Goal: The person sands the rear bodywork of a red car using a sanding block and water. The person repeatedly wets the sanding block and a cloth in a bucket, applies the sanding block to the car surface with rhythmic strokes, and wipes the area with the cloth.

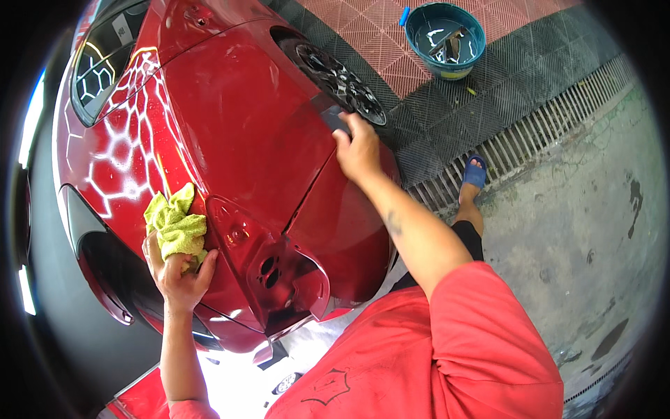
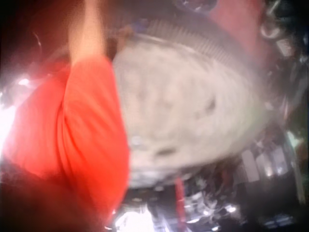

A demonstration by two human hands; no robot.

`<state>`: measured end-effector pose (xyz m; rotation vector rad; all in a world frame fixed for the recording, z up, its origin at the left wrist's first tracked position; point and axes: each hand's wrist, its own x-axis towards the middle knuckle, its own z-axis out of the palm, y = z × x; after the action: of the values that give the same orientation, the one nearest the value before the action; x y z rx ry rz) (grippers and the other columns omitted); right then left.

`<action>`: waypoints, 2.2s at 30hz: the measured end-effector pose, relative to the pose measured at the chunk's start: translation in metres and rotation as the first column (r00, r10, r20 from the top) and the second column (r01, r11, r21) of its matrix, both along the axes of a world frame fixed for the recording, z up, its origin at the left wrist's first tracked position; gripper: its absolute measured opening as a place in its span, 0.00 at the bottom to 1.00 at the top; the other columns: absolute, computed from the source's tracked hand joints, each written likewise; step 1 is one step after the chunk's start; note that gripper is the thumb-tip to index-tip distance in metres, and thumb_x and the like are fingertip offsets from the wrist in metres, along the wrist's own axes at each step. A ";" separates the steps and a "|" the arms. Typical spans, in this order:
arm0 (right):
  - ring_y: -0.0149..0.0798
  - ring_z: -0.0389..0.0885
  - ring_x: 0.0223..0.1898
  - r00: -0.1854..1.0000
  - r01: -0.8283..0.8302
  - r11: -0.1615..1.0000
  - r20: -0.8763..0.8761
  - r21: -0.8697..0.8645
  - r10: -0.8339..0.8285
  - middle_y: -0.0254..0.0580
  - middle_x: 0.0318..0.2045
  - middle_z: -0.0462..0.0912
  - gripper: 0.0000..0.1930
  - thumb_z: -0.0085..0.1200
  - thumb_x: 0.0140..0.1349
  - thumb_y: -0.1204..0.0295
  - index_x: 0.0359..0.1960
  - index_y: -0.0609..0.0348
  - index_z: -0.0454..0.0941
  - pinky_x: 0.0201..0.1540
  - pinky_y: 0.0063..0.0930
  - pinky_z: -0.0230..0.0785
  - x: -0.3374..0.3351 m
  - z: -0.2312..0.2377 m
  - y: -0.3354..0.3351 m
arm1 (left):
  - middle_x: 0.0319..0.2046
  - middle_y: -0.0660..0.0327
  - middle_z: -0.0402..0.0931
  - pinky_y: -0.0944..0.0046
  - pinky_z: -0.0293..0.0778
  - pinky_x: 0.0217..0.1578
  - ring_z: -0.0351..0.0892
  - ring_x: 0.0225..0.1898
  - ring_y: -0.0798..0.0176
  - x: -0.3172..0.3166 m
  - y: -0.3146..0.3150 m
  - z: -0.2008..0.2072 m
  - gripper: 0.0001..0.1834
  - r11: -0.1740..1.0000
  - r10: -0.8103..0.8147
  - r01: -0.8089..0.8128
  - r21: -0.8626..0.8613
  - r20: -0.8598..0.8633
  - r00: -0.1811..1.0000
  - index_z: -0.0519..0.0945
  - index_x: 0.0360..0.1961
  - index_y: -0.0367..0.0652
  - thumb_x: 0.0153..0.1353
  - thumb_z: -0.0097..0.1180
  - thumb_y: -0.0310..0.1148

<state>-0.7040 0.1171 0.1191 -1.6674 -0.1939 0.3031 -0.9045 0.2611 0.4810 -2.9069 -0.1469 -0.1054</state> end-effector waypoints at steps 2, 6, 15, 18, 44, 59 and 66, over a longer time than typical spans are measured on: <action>0.63 0.87 0.62 0.991 -0.002 0.996 -0.134 0.094 0.014 0.59 0.57 0.90 0.17 0.70 0.68 0.72 0.57 0.61 0.87 0.65 0.50 0.79 0.003 0.000 0.004 | 0.55 0.35 0.79 0.34 0.74 0.56 0.79 0.56 0.29 0.001 0.000 0.005 0.29 0.998 -0.023 0.024 0.052 -0.027 0.999 0.76 0.27 0.44 0.40 0.90 0.40; 0.61 0.86 0.61 0.992 -0.102 0.974 0.100 0.201 0.083 0.56 0.58 0.89 0.18 0.71 0.67 0.72 0.58 0.60 0.86 0.66 0.51 0.78 -0.081 0.076 -0.012 | 0.57 0.35 0.78 0.34 0.75 0.56 0.78 0.57 0.29 -0.019 0.006 0.006 0.29 1.000 0.000 0.000 0.025 -0.028 1.000 0.76 0.27 0.44 0.41 0.90 0.41; 0.61 0.87 0.60 0.990 -0.064 0.984 0.136 0.169 0.041 0.56 0.55 0.90 0.19 0.73 0.65 0.72 0.57 0.61 0.88 0.65 0.52 0.78 -0.078 0.066 -0.009 | 0.58 0.36 0.79 0.36 0.75 0.58 0.78 0.59 0.29 -0.010 -0.003 0.005 0.26 0.996 0.056 -0.055 0.067 -0.011 0.998 0.83 0.34 0.42 0.43 0.90 0.41; 0.61 0.87 0.61 0.979 -0.070 0.985 0.200 0.158 0.038 0.56 0.54 0.90 0.18 0.71 0.66 0.73 0.57 0.61 0.88 0.65 0.53 0.78 -0.072 0.059 -0.013 | 0.58 0.37 0.79 0.35 0.74 0.59 0.79 0.59 0.29 -0.013 -0.004 0.007 0.28 0.995 0.051 -0.049 0.085 -0.028 0.998 0.84 0.35 0.41 0.45 0.90 0.46; 0.52 0.86 0.52 0.876 -0.420 0.827 0.406 0.373 0.261 0.47 0.52 0.86 0.29 0.76 0.62 0.76 0.67 0.54 0.85 0.58 0.45 0.80 -0.061 0.142 0.001 | 0.43 0.46 0.85 0.45 0.82 0.45 0.87 0.45 0.38 -0.013 0.005 0.002 0.23 0.993 -0.064 0.089 -0.072 0.299 0.952 0.74 0.22 0.43 0.47 0.84 0.19; 0.52 0.86 0.51 0.877 -0.385 0.835 0.439 0.394 0.197 0.48 0.51 0.86 0.26 0.76 0.64 0.74 0.65 0.57 0.87 0.57 0.44 0.80 -0.044 0.158 0.021 | 0.42 0.47 0.86 0.45 0.82 0.45 0.88 0.46 0.38 0.000 0.001 -0.003 0.22 0.990 -0.049 0.091 -0.111 0.339 0.940 0.76 0.22 0.42 0.45 0.85 0.21; 0.59 0.85 0.57 0.822 -0.431 0.859 0.512 0.275 0.248 0.54 0.58 0.87 0.26 0.71 0.67 0.76 0.67 0.59 0.85 0.63 0.47 0.78 -0.059 0.145 -0.009 | 0.44 0.48 0.86 0.43 0.81 0.48 0.87 0.47 0.39 -0.004 -0.001 0.005 0.18 0.994 -0.026 0.058 -0.090 0.322 0.946 0.82 0.26 0.42 0.42 0.85 0.21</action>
<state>-0.7628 0.1084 0.2643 -1.2792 -0.8764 0.1197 -0.9082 0.2601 0.4860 -2.9690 -0.1476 -0.5967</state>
